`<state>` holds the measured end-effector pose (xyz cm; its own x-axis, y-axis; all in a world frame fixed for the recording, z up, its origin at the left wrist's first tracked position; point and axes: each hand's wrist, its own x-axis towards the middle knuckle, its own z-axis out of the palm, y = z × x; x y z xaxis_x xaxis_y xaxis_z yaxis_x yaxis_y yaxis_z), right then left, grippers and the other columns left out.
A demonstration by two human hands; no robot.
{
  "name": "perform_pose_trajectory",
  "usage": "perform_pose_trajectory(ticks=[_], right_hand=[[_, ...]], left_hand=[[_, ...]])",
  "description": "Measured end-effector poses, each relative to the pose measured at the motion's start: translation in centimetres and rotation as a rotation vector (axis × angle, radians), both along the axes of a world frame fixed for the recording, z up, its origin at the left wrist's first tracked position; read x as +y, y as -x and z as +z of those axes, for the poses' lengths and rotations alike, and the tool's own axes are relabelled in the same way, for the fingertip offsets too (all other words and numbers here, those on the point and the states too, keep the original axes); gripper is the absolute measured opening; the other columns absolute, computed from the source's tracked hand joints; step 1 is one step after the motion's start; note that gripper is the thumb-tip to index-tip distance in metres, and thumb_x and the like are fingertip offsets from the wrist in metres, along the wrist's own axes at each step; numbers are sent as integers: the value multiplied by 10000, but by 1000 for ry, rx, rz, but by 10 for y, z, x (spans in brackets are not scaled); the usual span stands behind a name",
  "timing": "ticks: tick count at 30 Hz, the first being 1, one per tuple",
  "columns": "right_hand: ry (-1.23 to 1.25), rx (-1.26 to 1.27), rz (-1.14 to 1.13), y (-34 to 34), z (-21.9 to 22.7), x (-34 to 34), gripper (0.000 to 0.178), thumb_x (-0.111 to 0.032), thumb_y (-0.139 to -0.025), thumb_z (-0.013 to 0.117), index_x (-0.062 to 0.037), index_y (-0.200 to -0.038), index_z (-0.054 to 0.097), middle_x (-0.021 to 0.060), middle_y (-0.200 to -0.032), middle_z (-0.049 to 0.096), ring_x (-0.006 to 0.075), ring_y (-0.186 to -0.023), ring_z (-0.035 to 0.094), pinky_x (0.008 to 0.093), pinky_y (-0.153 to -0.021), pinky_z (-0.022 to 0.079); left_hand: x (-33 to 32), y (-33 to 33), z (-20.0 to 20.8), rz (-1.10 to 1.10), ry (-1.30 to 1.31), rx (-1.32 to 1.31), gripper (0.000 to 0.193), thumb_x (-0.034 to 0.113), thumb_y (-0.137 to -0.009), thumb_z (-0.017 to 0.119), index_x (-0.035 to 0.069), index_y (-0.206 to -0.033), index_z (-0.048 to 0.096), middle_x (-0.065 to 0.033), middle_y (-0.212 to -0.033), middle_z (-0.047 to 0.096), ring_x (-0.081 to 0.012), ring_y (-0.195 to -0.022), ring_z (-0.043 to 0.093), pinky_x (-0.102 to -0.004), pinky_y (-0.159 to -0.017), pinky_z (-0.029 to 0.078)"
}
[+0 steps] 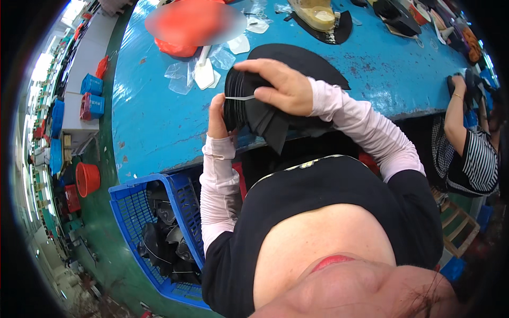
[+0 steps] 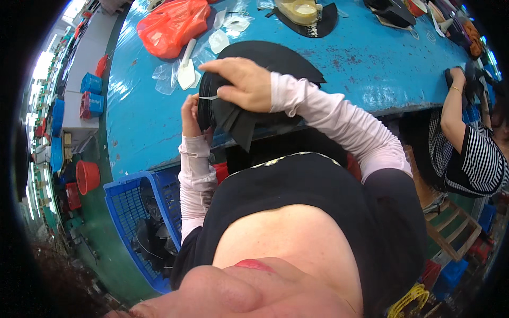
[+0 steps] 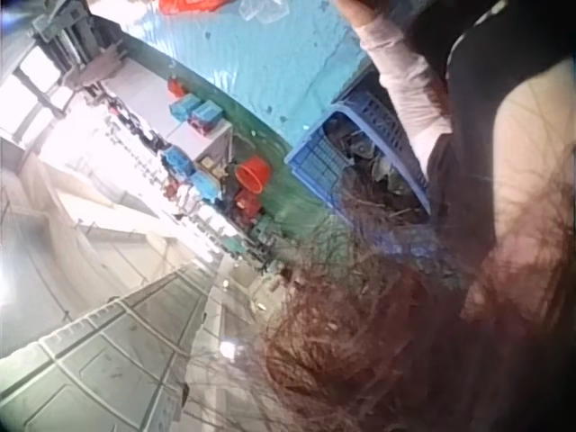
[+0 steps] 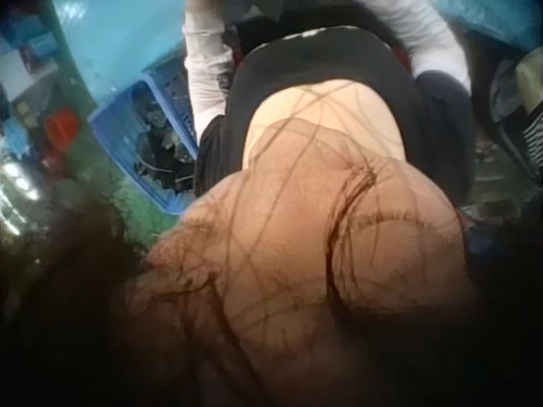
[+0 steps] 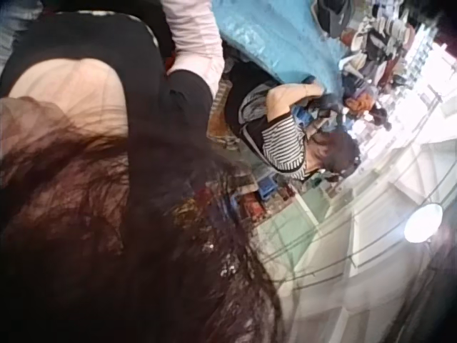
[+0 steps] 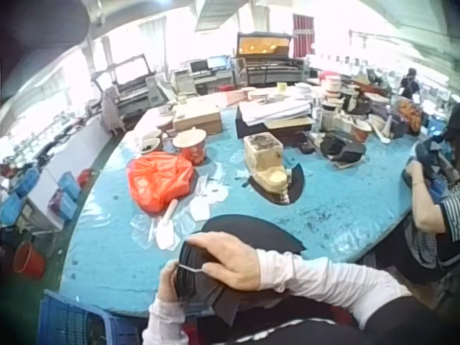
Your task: The person takes a bundle of shoe parts from a basket, removes the rubber band, and uses an applicator to glue small white tabs onto each shoe part.
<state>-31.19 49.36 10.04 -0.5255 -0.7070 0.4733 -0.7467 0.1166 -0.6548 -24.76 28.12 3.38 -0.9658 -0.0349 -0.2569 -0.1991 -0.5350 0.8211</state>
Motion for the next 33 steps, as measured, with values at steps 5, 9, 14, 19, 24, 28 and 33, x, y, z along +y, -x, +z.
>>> perform_pose_trajectory(ticks=[5, 9, 14, 19, 24, 28, 33], right_hand=[[99, 23, -243, 6, -10, -26, 370, 69, -791, 559, -15, -1149, 595, 155, -1169, 602, 317, -1133, 586, 366, -990, 472], [-100, 96, -269, 3, -5, -26, 257, -8, -807, 655, -7, -1063, 639, 133, -1097, 641, 303, -1101, 603, 364, -962, 487], [-369, 236, 35, 11, 18, -9, 450, -288, -830, 739, -50, -1205, 664, 131, -1268, 634, 325, -1234, 545, 453, -1053, 412], [-541, 306, -12, 20, 15, 56, 841, -609, -702, 759, -254, -1425, 517, 93, -1547, 383, 413, -1425, 300, 584, -1128, 254], [-557, 282, -276, -11, 1, 34, 881, -582, -665, 780, -251, -1433, 504, 119, -1539, 385, 452, -1403, 316, 564, -1123, 302], [-536, 307, -330, -20, -3, 35, 866, -600, -674, 770, -259, -1425, 506, 122, -1532, 391, 463, -1370, 354, 565, -1107, 334], [-558, 279, -398, -22, -3, 24, 852, -604, -719, 754, -262, -1446, 473, 148, -1525, 387, 477, -1341, 374, 564, -1092, 354]], left_hand=[[-27, 2, -21, 21, 397, 118, 228, 184, -925, 712, 83, -1042, 544, 36, -836, 520, -47, -717, 478, -213, -638, 423], [-12, -4, -25, 98, 581, 365, 225, 138, -933, 686, 43, -1074, 538, -14, -964, 531, -99, -880, 492, -251, -793, 430], [-37, -18, -22, -57, 806, 391, 96, 109, -916, 624, 24, -879, 600, -94, -1065, 576, -225, -1069, 546, -318, -952, 408], [-34, -41, -6, 129, 900, 455, 243, 189, -857, 714, 18, -751, 578, -157, -1096, 587, -273, -1051, 565, -349, -920, 434], [7, -80, 31, 19, 993, 856, 423, 83, -680, 860, 79, -563, 454, -43, -644, 458, -224, -600, 444, -349, -547, 327], [-3, -119, 30, 35, 427, 715, 365, -60, -776, 703, 45, -561, 427, -39, -600, 448, -166, -538, 419, -322, -502, 305], [13, -153, -32, 81, 724, 256, 237, 34, -917, 634, -1, -710, 524, -29, -652, 499, -129, -571, 454, -292, -540, 369]])
